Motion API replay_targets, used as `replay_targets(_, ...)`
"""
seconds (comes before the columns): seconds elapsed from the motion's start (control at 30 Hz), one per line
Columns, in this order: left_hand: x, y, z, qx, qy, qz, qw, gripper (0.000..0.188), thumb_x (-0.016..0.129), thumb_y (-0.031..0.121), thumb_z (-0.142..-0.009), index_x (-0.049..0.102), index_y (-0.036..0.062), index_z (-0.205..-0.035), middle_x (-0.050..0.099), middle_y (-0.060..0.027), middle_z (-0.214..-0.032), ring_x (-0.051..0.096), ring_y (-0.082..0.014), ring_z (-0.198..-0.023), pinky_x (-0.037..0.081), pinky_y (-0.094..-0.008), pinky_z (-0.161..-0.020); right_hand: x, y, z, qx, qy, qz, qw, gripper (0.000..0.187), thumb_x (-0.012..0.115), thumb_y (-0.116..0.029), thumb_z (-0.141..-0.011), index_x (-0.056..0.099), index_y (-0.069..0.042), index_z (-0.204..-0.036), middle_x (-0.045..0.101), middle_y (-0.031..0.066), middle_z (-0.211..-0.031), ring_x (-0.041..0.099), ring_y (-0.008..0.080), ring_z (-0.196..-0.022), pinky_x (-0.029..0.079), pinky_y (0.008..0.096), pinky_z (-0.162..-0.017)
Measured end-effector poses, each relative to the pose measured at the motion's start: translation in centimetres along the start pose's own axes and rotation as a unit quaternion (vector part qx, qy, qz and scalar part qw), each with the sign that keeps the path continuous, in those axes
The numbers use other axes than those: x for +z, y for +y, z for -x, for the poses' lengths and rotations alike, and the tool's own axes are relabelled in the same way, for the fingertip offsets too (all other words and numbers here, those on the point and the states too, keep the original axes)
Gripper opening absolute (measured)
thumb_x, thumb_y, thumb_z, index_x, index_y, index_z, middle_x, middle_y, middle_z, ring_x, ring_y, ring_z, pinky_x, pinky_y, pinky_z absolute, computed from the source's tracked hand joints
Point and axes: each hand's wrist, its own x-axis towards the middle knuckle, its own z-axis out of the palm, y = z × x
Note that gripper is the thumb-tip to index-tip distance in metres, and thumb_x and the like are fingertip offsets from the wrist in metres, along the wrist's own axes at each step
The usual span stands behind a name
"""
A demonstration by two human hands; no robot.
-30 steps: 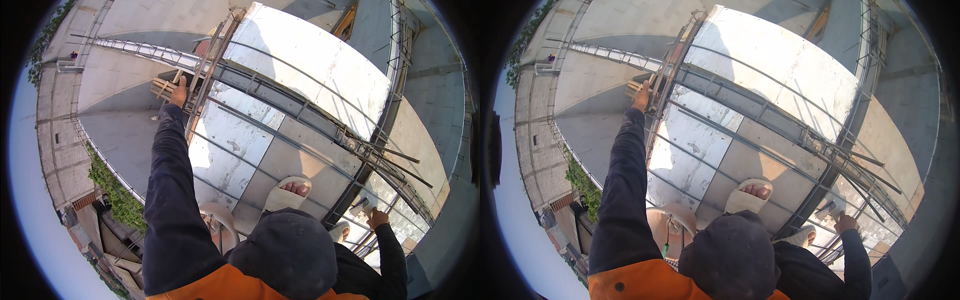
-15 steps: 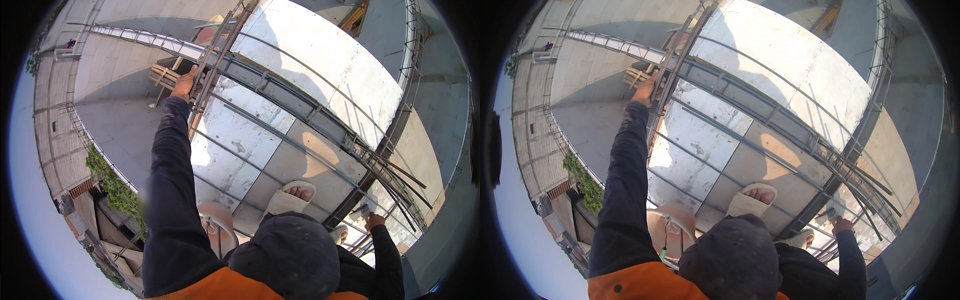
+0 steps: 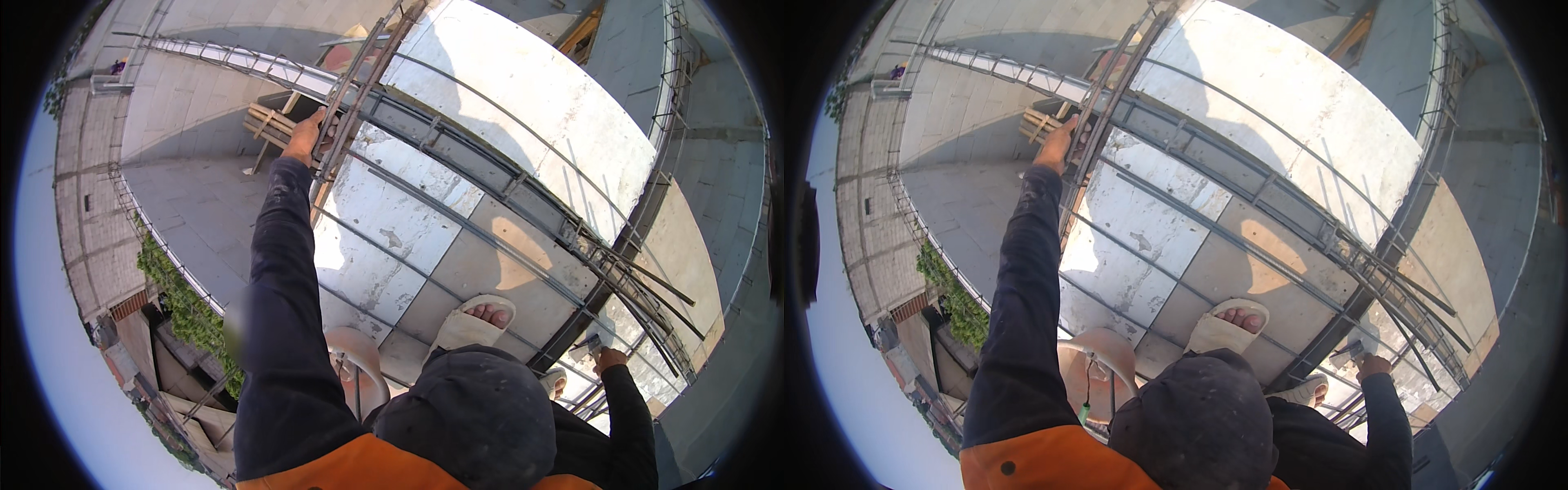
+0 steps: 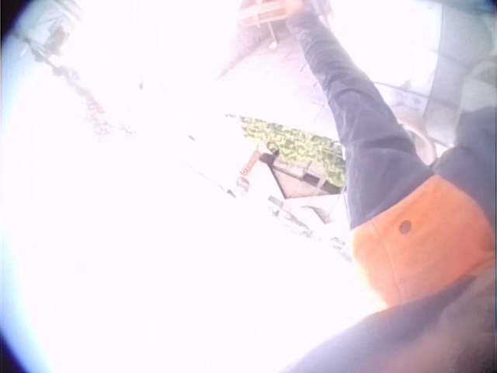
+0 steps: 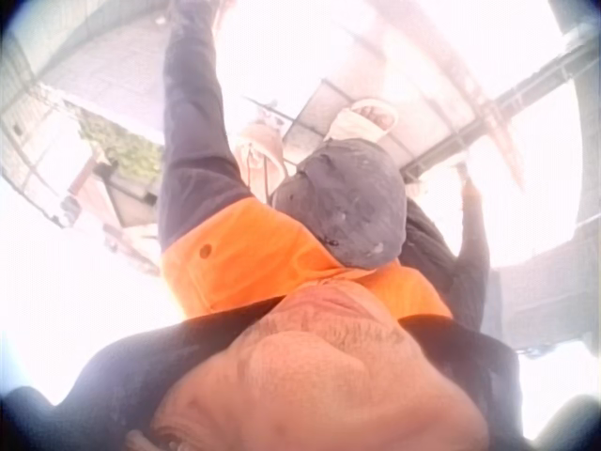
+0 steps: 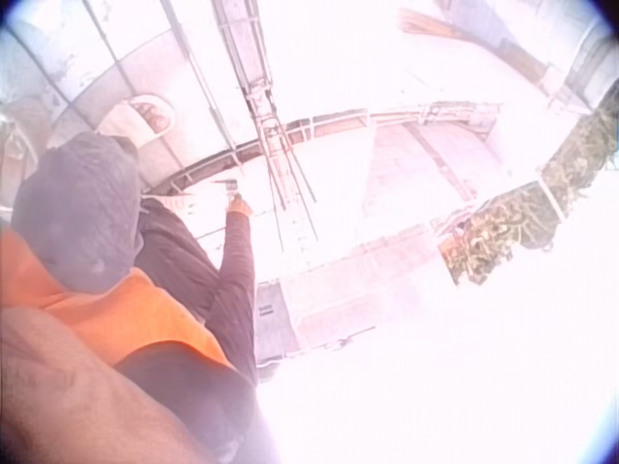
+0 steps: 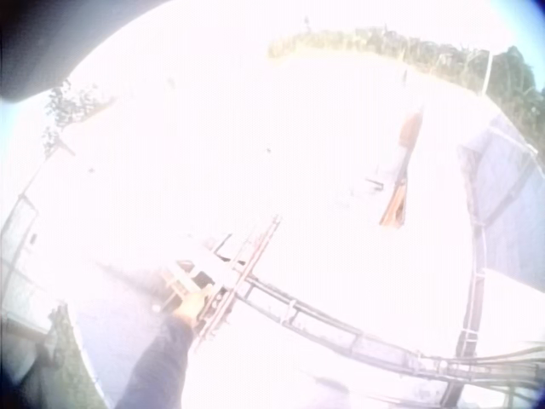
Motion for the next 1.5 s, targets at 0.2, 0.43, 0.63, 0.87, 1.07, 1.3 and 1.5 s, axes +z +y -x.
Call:
replay_targets(0.2, -0.4, -0.5, -0.3, -0.021, -0.012, 0.016, 1.000, 0.040, 0.054, 0.048, -0.108, 0.070, 0.0133, -0.096, 0.061, 0.0037, -0.075, 0.056, -0.0117, -0.065, 0.045, -0.0278, -0.060, 0.9, 0.1, 0.6, -0.002, 0.036, -0.011, 0.999, 0.045, 0.081, -0.033, -0.078, 0.068, -0.011, -0.115, 0.077, 0.0112, -0.102, 0.075, 0.0310, -0.099, 0.059, 0.0439, -0.087)
replay_targets(0.43, 0.3, -0.6, -0.5, 0.009, 0.012, -0.005, 1.000, 0.043, 0.057, 0.050, -0.106, 0.076, 0.0119, -0.107, 0.063, 0.0037, -0.077, 0.058, -0.0100, -0.061, 0.047, -0.0271, -0.057, -2.2, -0.6, 1.1, 0.000, -0.021, -0.001, 1.000, 0.060, 0.088, -0.046, -0.075, 0.070, -0.008, -0.118, 0.077, 0.0139, -0.107, 0.075, 0.0301, -0.103, 0.058, 0.0427, -0.090)
replay_targets(0.63, -1.6, -2.2, -1.2, 0.016, 0.015, -0.044, 0.999, 0.047, 0.059, 0.056, -0.103, 0.077, 0.0127, -0.107, 0.064, 0.0057, -0.078, 0.061, -0.0115, -0.070, 0.050, -0.0275, -0.064, -13.2, -4.6, 7.1, -0.128, 0.022, 0.049, 0.990, 0.045, 0.078, -0.050, -0.083, 0.077, -0.006, -0.093, 0.077, 0.0180, -0.092, 0.076, 0.0353, -0.088, 0.058, 0.0470, -0.079)
replay_targets(0.87, -1.0, -0.8, -0.4, 0.015, 0.004, 0.000, 1.000, 0.042, 0.056, 0.048, -0.107, 0.077, 0.0122, -0.109, 0.066, 0.0040, -0.082, 0.063, -0.0107, -0.076, 0.051, -0.0274, -0.070, -19.8, -12.5, 9.1, -0.245, 0.402, -0.254, 0.845, 0.029, 0.073, -0.019, -0.092, 0.064, -0.006, -0.117, 0.068, 0.0132, -0.108, 0.067, 0.0356, -0.105, 0.056, 0.0475, -0.086)
replay_targets(1.07, -0.5, -0.8, -0.7, 0.004, -0.011, 0.015, 1.000, 0.043, 0.052, 0.047, -0.109, 0.077, 0.0110, -0.110, 0.065, 0.0040, -0.081, 0.064, -0.0114, -0.075, 0.052, -0.0278, -0.069, -17.0, -13.6, 3.7, -0.167, 0.346, -0.285, 0.878, 0.030, 0.072, -0.018, -0.092, 0.063, -0.007, -0.119, 0.063, 0.0144, -0.115, 0.063, 0.0375, -0.108, 0.053, 0.0491, -0.093)
replay_targets(1.3, -0.8, -1.1, -0.7, 0.002, -0.003, 0.020, 1.000, 0.043, 0.052, 0.045, -0.110, 0.077, 0.0102, -0.110, 0.064, 0.0031, -0.079, 0.063, -0.0115, -0.072, 0.053, -0.0268, -0.069, -18.3, -14.0, 4.4, -0.160, 0.449, -0.280, 0.833, 0.027, 0.072, -0.015, -0.092, 0.065, -0.008, -0.117, 0.065, 0.0152, -0.115, 0.061, 0.0388, -0.112, 0.050, 0.0494, -0.097)
replay_targets(1.5, -1.0, -1.1, -1.0, 0.000, -0.016, 0.024, 1.000, 0.042, 0.057, 0.048, -0.107, 0.078, 0.0116, -0.109, 0.064, 0.0038, -0.078, 0.063, -0.0110, -0.072, 0.053, -0.0264, -0.068, -18.8, -13.8, 3.2, -0.170, 0.452, -0.308, 0.819, 0.017, 0.069, -0.013, -0.093, 0.068, -0.007, -0.109, 0.066, 0.0152, -0.111, 0.062, 0.0387, -0.110, 0.050, 0.0493, -0.096)
